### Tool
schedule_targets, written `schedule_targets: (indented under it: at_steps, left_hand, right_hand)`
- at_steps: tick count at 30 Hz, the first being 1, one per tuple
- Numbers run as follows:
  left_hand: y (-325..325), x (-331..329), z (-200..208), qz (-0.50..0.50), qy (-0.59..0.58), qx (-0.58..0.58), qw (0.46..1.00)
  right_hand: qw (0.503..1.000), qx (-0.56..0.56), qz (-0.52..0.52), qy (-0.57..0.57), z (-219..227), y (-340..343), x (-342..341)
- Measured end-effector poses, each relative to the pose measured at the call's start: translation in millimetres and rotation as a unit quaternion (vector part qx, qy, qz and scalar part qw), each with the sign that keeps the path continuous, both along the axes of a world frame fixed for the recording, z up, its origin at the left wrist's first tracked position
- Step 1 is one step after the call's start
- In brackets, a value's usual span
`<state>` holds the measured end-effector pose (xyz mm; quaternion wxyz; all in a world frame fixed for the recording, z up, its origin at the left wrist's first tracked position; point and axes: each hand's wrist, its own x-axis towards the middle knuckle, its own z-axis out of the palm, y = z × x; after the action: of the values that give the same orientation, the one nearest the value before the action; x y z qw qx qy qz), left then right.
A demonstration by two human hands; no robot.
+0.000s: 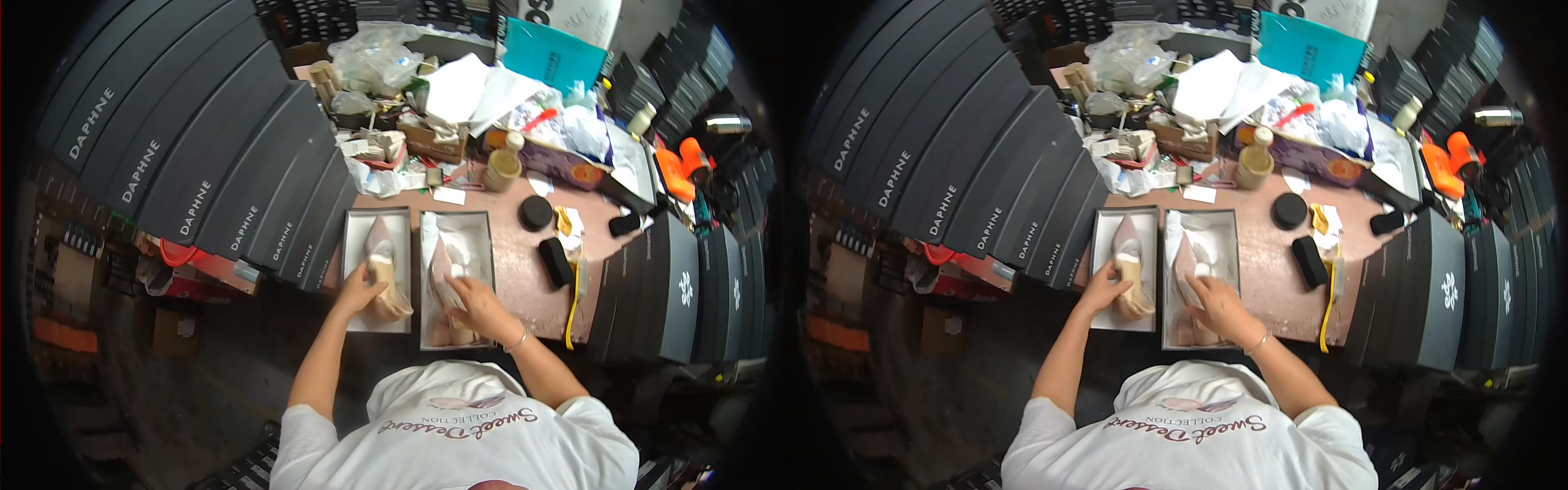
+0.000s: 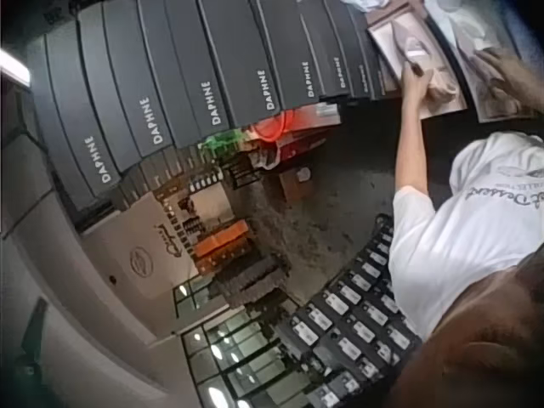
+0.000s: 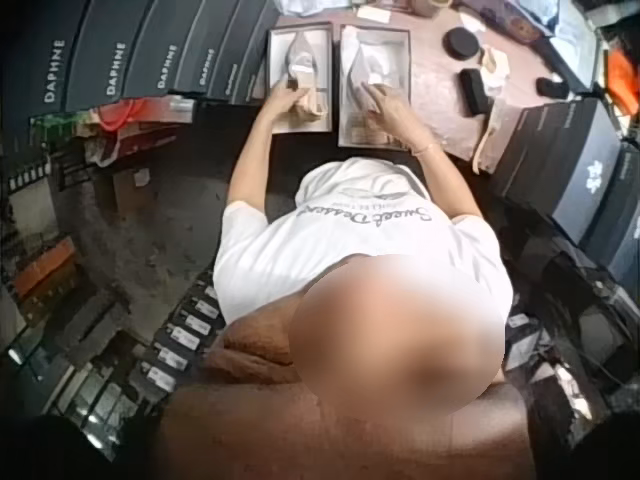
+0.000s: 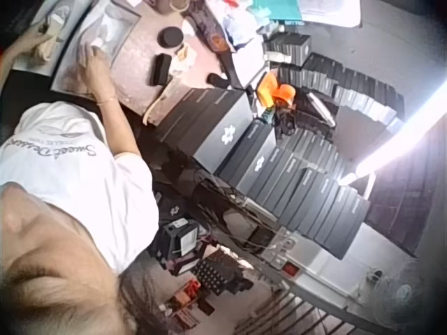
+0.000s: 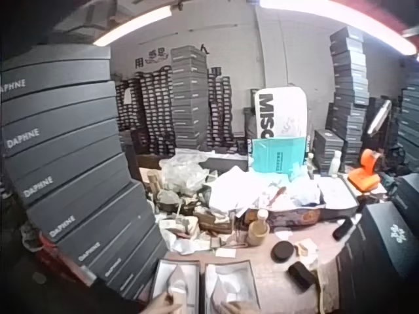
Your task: The recorder inspects pairs of shoes, marks them, and prepares them for packing in boxes.
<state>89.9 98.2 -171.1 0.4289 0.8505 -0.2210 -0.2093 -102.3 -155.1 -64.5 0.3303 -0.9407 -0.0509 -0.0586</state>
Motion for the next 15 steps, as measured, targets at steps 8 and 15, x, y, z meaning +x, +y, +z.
schedule_targets:
  at_steps: [8,15]
  left_hand:
    - [-11.6,2.9,22.8,0.102,0.214,-0.099,0.966]
    - [-19.2,0.2,1.7,0.154,0.108,-0.039,0.981]
  right_hand:
    - [0.998,-0.038,-0.025,0.036,-13.9,9.9,-16.9]
    - [0.997,-0.023,-0.020,0.066,-14.0,13.6,-7.6]
